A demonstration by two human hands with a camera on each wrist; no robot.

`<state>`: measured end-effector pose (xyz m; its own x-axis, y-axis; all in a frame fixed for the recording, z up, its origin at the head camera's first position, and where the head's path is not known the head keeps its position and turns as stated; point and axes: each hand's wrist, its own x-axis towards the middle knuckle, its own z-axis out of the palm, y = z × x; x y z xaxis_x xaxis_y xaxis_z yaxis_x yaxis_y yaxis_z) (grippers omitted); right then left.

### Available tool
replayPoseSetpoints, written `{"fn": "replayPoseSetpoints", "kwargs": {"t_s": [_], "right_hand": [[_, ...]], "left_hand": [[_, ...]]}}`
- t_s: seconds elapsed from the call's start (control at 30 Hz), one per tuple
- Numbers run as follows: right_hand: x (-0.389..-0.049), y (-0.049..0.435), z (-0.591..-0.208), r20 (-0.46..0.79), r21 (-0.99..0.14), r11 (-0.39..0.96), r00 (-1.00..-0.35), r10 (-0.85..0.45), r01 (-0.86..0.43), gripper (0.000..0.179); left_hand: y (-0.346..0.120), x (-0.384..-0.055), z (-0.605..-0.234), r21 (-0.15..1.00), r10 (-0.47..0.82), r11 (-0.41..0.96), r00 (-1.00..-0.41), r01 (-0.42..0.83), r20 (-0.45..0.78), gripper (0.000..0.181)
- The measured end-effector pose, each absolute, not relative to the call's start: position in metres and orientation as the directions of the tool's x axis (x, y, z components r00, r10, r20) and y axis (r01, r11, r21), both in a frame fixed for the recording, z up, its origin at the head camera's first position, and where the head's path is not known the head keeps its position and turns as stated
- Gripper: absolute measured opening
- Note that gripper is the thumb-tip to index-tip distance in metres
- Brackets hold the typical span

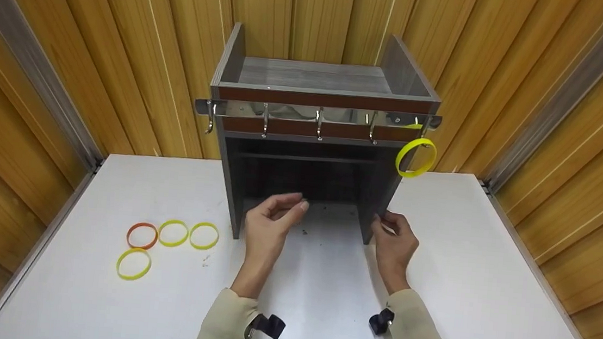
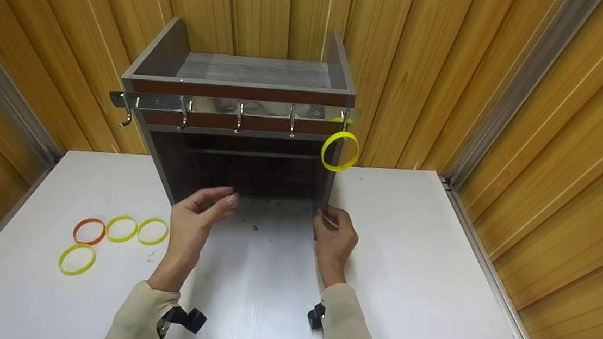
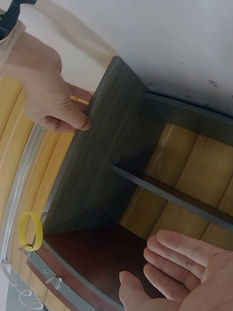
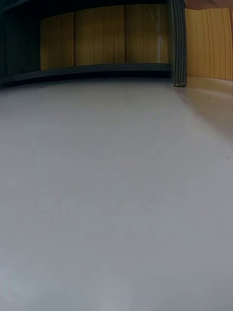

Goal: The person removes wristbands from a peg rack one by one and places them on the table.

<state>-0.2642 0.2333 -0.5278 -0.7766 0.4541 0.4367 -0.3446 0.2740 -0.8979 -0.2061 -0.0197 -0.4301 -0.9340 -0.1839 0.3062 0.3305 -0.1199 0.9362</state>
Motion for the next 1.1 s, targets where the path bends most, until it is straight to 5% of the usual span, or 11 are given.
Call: {"fn": "replayPoseSetpoints", "kwargs": {"t_s": [0.33,1.1], "right_hand": [[-0.265,0.235,-0.529,0.458,-0.886,0.292,-0.776,0.433,-0.36,0.014],[-0.264,0.233,-0.528,0.473,-0.879,0.301,-0.762,0.443,-0.37,0.012]], "left_hand": [[0.003,-0.214,-0.417,0.911,-0.086,-0.206,-0.934,0.356,0.346,0.022],[0.049,-0.23,-0.386,0.899,-0.002,-0.173,-0.913,0.402,0.408,0.026]]}}
